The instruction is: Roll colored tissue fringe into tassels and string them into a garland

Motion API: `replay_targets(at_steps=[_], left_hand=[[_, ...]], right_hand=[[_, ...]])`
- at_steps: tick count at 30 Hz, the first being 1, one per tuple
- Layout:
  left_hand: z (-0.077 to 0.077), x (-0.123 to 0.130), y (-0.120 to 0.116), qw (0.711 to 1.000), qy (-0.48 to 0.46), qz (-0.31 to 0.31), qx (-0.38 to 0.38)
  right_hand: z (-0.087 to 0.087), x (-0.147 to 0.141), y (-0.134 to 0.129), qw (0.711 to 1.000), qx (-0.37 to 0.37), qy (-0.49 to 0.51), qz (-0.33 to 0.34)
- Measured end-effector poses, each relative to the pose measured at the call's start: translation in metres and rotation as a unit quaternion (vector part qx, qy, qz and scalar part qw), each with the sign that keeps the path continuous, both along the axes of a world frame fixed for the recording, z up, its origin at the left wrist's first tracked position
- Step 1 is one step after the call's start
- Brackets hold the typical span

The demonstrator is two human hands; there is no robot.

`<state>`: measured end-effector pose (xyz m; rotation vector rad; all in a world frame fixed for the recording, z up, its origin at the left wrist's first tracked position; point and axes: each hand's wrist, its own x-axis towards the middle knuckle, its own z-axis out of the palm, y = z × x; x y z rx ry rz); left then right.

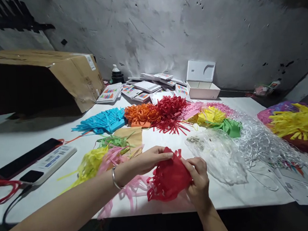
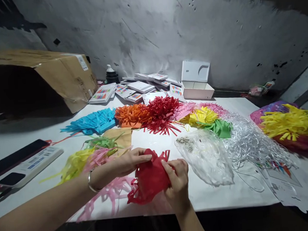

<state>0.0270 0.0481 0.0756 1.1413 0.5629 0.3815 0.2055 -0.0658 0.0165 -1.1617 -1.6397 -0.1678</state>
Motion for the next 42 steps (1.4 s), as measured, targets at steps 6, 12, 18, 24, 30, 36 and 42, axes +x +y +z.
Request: replay_targets(at_steps=[6,12,18,24,30,36,42], left_hand=[[-0.027,0.008,-0.039,0.978,-0.057,-0.04,-0.196],[-0.032,0.022,-0.053,0.974,-0.029,-0.111,-0.195],[-0.034,-0.017,-0.023,0.991,0.066,-0.055,-0.105],[-0.037,-0.088,0.004,0.882,0.344,0.048,0.32],[-0.066,-0.064,-0.048,0.731,0.203,-0.024,0.651],[-0.107,-0.042,-0.067,0.737,0.19,-0.033,0.647],[-0.118,-0.047,-0.065,0.75,0.161,0.002,0.641]], right_hand=[[-0.021,0.004,0.01,0.998,0.007,0.022,-0.058],[-0.001,0.069,0.015,0.975,0.083,-0.065,-0.195],[0.008,0.08,-0.021,0.935,0.084,-0.273,-0.211],[-0.053,0.015,-0.024,0.95,-0.033,-0.31,-0.019],[-0.075,-0.011,-0.022,0.958,-0.108,-0.265,0.032],[-0.068,0.001,-0.034,0.961,-0.191,-0.201,-0.02],[-0.054,0.004,-0.04,0.947,-0.157,-0.119,-0.253]])
